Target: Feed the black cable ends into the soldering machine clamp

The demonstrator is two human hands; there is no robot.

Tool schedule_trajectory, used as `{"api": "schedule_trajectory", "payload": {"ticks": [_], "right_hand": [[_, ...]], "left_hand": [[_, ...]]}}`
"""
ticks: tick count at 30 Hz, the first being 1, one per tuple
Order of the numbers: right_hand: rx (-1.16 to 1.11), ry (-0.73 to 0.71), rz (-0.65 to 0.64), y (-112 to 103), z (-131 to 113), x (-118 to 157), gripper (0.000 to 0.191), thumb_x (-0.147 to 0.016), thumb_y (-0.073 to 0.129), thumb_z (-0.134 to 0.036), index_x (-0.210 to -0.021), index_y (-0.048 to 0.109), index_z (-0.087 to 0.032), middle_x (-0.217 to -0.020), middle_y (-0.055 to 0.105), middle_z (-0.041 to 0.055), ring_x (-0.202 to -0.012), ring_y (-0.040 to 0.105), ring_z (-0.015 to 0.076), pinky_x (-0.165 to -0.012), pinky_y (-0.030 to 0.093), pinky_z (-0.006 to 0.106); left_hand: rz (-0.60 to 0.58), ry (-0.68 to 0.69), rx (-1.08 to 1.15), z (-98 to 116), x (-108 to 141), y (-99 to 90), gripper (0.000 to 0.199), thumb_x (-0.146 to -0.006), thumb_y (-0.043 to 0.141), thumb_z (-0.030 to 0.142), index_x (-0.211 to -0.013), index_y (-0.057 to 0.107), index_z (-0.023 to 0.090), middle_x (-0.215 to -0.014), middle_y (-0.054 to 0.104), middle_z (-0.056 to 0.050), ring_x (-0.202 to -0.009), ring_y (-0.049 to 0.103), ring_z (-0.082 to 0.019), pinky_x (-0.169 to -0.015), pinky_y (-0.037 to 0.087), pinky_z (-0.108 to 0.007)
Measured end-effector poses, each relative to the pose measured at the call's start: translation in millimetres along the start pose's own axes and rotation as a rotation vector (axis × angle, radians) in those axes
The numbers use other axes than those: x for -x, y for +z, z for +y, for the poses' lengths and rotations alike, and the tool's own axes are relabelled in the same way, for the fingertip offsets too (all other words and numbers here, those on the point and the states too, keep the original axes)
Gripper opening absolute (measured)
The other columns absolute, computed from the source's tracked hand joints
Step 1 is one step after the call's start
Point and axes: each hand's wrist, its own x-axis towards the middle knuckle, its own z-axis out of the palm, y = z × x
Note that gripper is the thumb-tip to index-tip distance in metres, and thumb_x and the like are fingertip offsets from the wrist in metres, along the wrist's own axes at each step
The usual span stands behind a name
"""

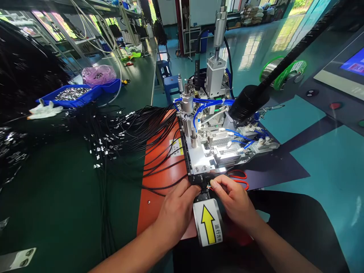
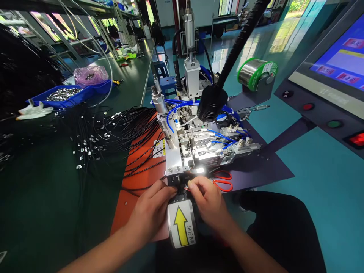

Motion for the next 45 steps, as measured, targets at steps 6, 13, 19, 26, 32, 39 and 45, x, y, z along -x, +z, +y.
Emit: {"api": "schedule_trajectory", "payload": {"ticks": [6, 13, 19, 26, 32, 39, 45], "right_hand": [[-0.001, 0.016, 0.006, -0.1, -4.3, 0.6, 0.03, -0.098, 0.049, -0.042, -0.078, 0.059, -0.022, -0.074, 0.062, -0.0023, -0.068, 0.055, 0.0153, -0.064, 0.041, 0.026], [0.003, 0.015, 0.006, 0.3, -3.3, -1.2, 0.03, -0.098, 0.05, -0.042, -0.077, 0.059, -0.022, -0.074, 0.062, -0.0024, -0.068, 0.055, 0.0153, -0.064, 0.041, 0.026], [0.009, 0.029, 0.011, 1.4, -3.8, -0.3, 0.031, -0.098, 0.05, -0.043, -0.077, 0.059, -0.022, -0.073, 0.061, -0.0026, -0.067, 0.054, 0.0154, -0.063, 0.04, 0.026], [0.009, 0.024, 0.015, 1.7, -2.7, -1.4, 0.031, -0.098, 0.049, -0.044, -0.078, 0.058, -0.022, -0.073, 0.062, -0.0024, -0.065, 0.054, 0.015, -0.062, 0.041, 0.026], [0.044, 0.005, 0.033, 1.1, -1.7, 1.0, 0.031, -0.098, 0.049, -0.043, -0.078, 0.058, -0.022, -0.072, 0.062, -0.002, -0.063, 0.054, 0.0152, -0.06, 0.04, 0.027], [0.066, 0.005, 0.034, 1.1, -2.5, -1.7, 0.031, -0.098, 0.049, -0.042, -0.076, 0.058, -0.022, -0.07, 0.061, -0.0025, -0.061, 0.052, 0.0148, -0.059, 0.039, 0.027], [0.049, 0.01, 0.028, 1.3, -3.0, -1.1, 0.032, -0.098, 0.049, -0.042, -0.074, 0.056, -0.022, -0.07, 0.06, -0.003, -0.063, 0.052, 0.0144, -0.06, 0.039, 0.026]], "left_hand": [[0.006, -0.015, -0.02, 0.5, 0.0, -0.6, 0.02, -0.1, 0.045, 0.014, -0.099, 0.065, 0.019, -0.083, 0.052, -0.002, -0.069, 0.053, -0.014, -0.061, 0.042, -0.022], [-0.007, -0.029, -0.011, 0.6, 1.3, -1.0, 0.019, -0.1, 0.047, 0.014, -0.099, 0.065, 0.018, -0.085, 0.053, -0.002, -0.071, 0.054, -0.013, -0.062, 0.042, -0.022], [-0.015, -0.032, -0.037, 2.3, -0.7, -1.6, 0.019, -0.1, 0.047, 0.014, -0.099, 0.065, 0.019, -0.085, 0.052, -0.002, -0.071, 0.053, -0.013, -0.061, 0.041, -0.022], [-0.018, -0.028, -0.069, 2.8, -2.2, -1.7, 0.021, -0.101, 0.044, 0.015, -0.098, 0.064, 0.02, -0.082, 0.051, -0.001, -0.069, 0.053, -0.013, -0.06, 0.041, -0.022], [-0.012, -0.029, -0.066, 3.6, -2.9, -1.3, 0.022, -0.101, 0.043, 0.015, -0.097, 0.064, 0.02, -0.082, 0.051, -0.001, -0.07, 0.053, -0.013, -0.06, 0.042, -0.021], [-0.017, -0.03, -0.079, 3.5, -2.2, -0.7, 0.019, -0.099, 0.046, 0.013, -0.099, 0.064, 0.02, -0.086, 0.053, -0.001, -0.072, 0.054, -0.014, -0.06, 0.042, -0.022], [-0.057, -0.036, -0.072, 2.7, -1.7, -1.6, 0.017, -0.098, 0.049, 0.011, -0.098, 0.063, 0.02, -0.09, 0.055, -0.002, -0.077, 0.056, -0.014, -0.066, 0.045, -0.022]]}}
